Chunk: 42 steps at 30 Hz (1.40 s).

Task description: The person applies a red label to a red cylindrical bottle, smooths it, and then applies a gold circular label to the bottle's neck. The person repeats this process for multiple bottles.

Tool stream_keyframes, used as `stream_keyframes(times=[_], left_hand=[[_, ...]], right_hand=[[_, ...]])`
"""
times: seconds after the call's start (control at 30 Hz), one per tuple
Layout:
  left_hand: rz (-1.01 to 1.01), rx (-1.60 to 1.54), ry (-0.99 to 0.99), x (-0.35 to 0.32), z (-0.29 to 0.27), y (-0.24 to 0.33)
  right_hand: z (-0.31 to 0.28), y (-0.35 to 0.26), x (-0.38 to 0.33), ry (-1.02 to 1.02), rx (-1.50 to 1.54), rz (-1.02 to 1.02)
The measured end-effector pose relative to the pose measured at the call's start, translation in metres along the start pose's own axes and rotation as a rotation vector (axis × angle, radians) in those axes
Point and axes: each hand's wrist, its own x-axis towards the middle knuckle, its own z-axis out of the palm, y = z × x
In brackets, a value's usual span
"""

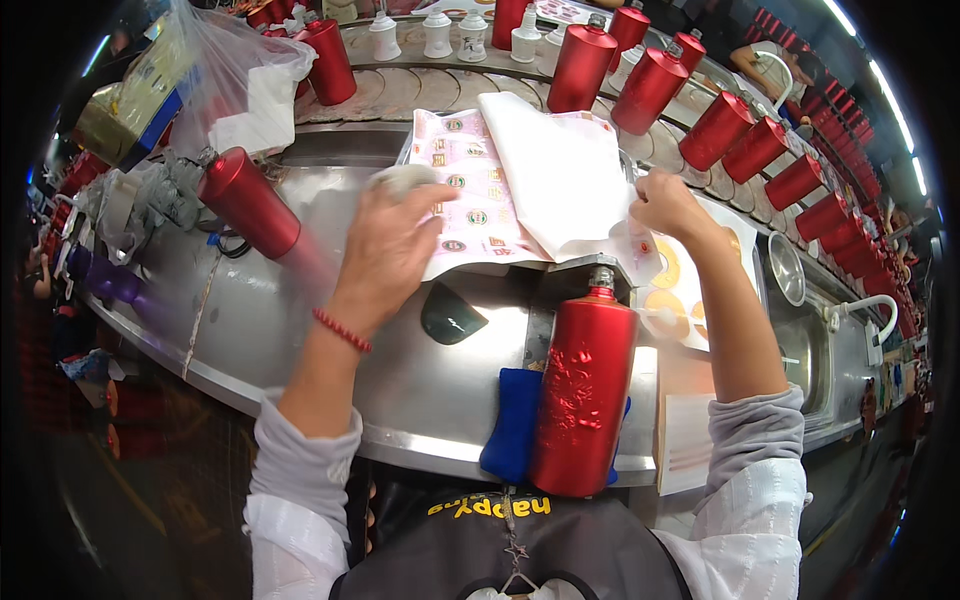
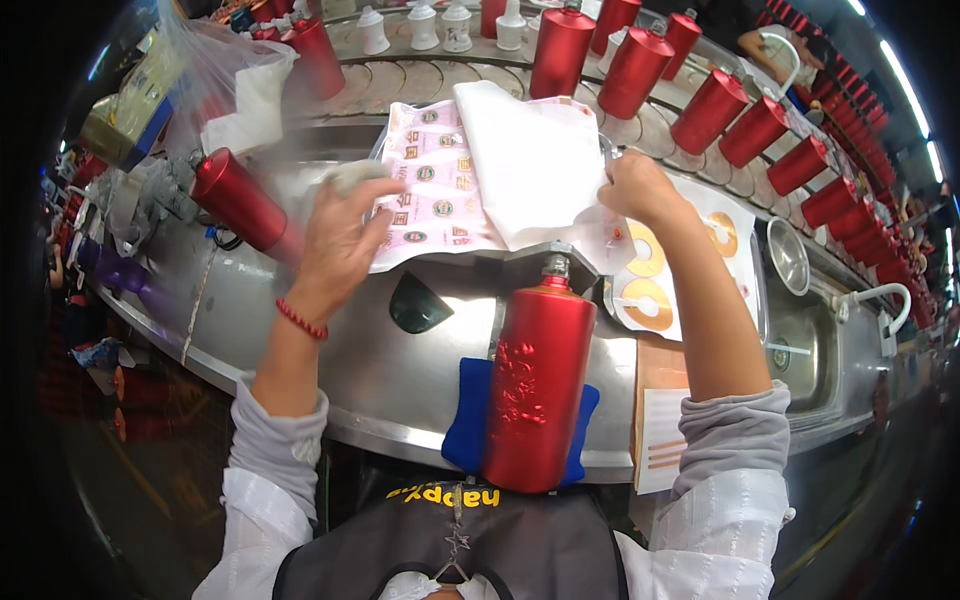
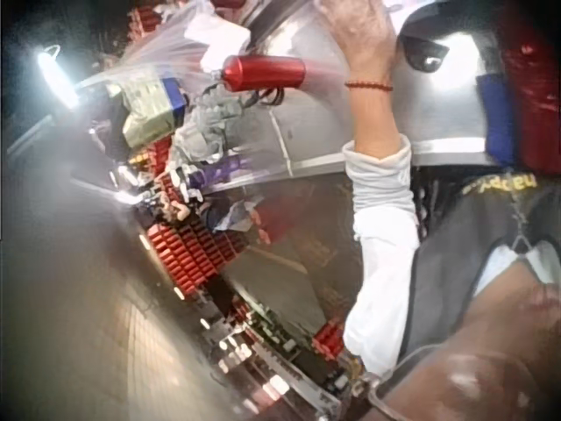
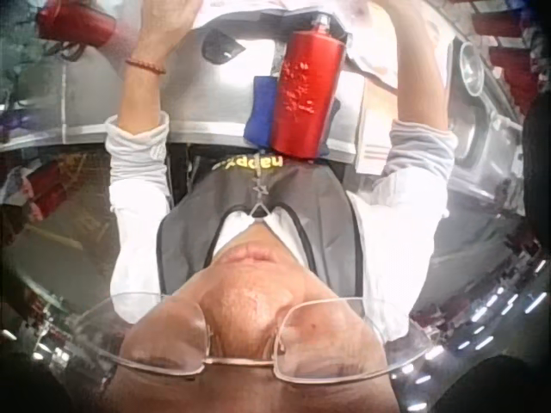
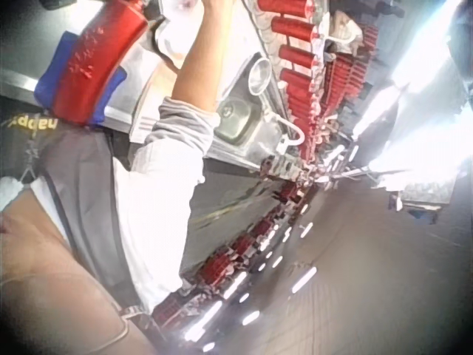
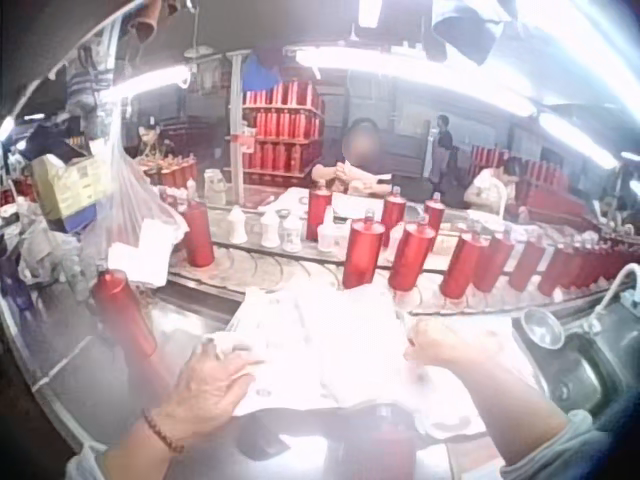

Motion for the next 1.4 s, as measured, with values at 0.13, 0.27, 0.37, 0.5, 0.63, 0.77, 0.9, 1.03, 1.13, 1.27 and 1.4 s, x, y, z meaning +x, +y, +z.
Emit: stream_keyframes(times=[0.13,0.27,0.37,0.5,0.63,0.77,0.9,1.03,1.13,1.27,1.4], left_hand=[[0.252,0.128,-0.459,0.059,0.051,0.017],[0.272,0.196,-0.715,0.078,0.071,0.017],[0.001,-0.248,-0.549,0.077,0.092,-0.011],[-0.555,-0.747,-0.282,0.102,0.101,-0.024],[-0.848,-0.966,-0.02,0.119,0.079,-0.021],[-0.804,-0.859,0.048,0.13,0.05,-0.029],[-0.664,-0.812,0.041,0.13,0.04,-0.034],[-0.676,-0.867,0.106,0.127,0.042,-0.021],[-0.704,-0.917,0.121,0.12,0.045,-0.025],[-0.722,-0.946,0.11,0.125,0.05,-0.024],[-0.666,-0.997,0.176,0.127,0.049,-0.029]], right_hand=[[-0.004,-0.002,-0.007,0.064,0.082,-0.026],[-0.009,0.009,-0.029,0.303,0.224,-0.111],[-0.014,0.026,-0.042,0.351,0.286,-0.19],[-0.013,0.037,-0.046,0.38,0.354,-0.138],[-0.017,0.02,-0.045,0.408,0.494,-0.192],[-0.018,-0.007,-0.032,0.367,0.548,-0.295],[-0.007,-0.014,0.008,0.39,0.393,-0.264],[0.02,-0.015,0.021,0.503,0.181,-0.466],[0.036,-0.035,0.013,0.431,-0.084,-0.577],[0.053,-0.04,0.017,0.35,-0.238,-0.471],[0.063,-0.037,0.016,0.253,-0.261,-0.397]])
